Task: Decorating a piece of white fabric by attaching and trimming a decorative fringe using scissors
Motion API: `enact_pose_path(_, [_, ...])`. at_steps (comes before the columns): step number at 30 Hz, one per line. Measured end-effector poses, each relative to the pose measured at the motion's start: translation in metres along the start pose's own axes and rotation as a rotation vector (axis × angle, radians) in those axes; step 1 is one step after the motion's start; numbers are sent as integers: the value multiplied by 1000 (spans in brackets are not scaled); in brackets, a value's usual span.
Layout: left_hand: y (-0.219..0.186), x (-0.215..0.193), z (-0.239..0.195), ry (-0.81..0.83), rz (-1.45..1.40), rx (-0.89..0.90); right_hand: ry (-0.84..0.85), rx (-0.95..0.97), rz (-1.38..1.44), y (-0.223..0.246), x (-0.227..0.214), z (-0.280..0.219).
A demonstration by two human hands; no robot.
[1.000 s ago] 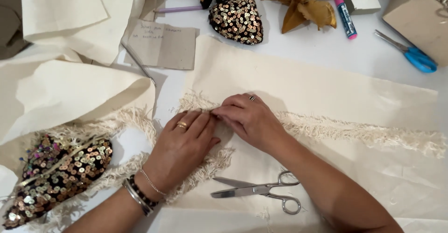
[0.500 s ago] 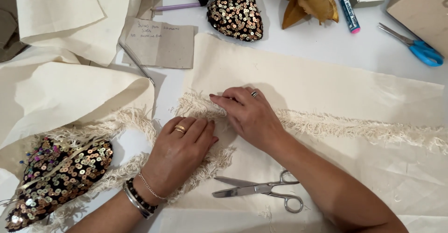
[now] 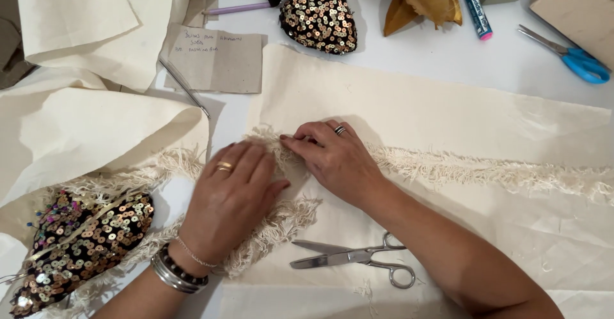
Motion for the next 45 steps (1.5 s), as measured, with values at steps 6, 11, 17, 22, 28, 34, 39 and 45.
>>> enact_pose_path(6, [7, 4, -6, 100, 324, -104, 5, -1, 22, -2, 2, -3])
enact_pose_path(11, [9, -2, 0, 36, 207, -69, -27, -3, 8, 3, -2, 2])
enact_pose_path(17, [2, 11, -6, 76, 238, -45, 12, -7, -25, 0, 1, -2])
enact_pose_path(22, [12, -5, -4, 38, 362, -164, 0, -11, 10, 1, -1, 0])
enact_pose_path(28, [8, -3, -2, 87, 171, -105, -33, -5, 18, -3, 3, -2])
enact_pose_path(34, [12, -13, 21, 57, -70, -66, 19, 145, 108, -11, -40, -2])
enact_pose_path(39, [28, 19, 73, 384, -298, -154, 29, 143, -3, 4, -46, -14])
enact_pose_path(45, [45, 57, 93, 659, -456, -237, 82, 162, -38, 17, -27, -17])
Point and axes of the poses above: each hand's wrist, its own z-axis towards the middle knuckle, its own x-axis out of the palm, y = z × x, the point moved 1 cm from there along z, towards the middle knuckle, and after that the axes turned 3 degrees about y, right-handed, at the moved point
